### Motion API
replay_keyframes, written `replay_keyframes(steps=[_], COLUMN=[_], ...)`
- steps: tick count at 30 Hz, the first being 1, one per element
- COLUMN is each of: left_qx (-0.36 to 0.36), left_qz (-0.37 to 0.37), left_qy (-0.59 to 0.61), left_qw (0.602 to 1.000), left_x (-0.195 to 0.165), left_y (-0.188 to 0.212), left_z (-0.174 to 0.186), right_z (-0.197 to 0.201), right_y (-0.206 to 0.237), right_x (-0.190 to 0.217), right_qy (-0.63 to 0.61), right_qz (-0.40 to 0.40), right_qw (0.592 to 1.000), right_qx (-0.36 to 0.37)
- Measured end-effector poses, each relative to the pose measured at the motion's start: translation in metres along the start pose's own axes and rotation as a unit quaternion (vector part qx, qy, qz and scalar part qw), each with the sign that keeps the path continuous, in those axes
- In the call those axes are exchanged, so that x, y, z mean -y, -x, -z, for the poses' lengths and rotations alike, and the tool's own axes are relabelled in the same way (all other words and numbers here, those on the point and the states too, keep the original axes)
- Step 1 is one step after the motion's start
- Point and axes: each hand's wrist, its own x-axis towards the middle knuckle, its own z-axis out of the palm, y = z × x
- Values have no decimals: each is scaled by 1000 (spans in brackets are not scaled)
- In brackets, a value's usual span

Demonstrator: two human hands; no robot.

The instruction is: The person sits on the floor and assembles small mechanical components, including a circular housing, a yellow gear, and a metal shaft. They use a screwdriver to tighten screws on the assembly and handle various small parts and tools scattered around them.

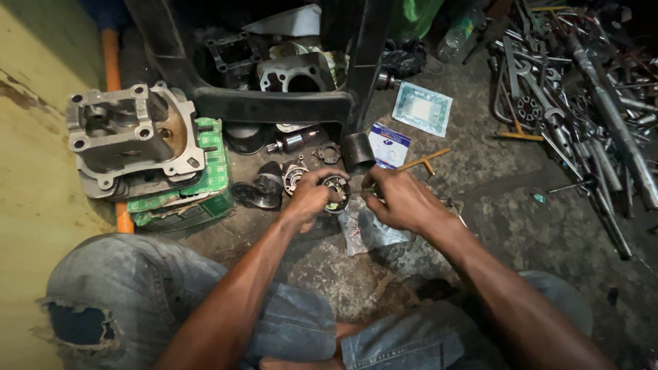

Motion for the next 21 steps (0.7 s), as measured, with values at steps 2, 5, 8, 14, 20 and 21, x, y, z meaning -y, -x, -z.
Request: replay_keyframes(steps=[2,5,8,14,20,21], left_qx=[30,31,30,42,43,50], left_qz=[-27,-86,-107,-110,-116,-124], left_qy=[117,127,108,123,126,142], left_qw=[992,988,988,985,984,981], left_x=[2,9,17,20,12,11], left_y=[-3,-14,-23,-25,-16,-14], left_z=[-1,-2,0,-1,-2,-2], right_z=[-1,-5,-12,-19,-14,-12], right_y=[0,-1,-2,-3,-1,0], right_x=[-2,-6,-10,-15,3,6], right_qy=[-1,-26,-39,-41,-59,-79], right_qz=[-1,10,32,80,-50,-66], right_qw=[1000,999,997,990,997,995], right_qx=[-4,-19,-53,-105,-9,-4])
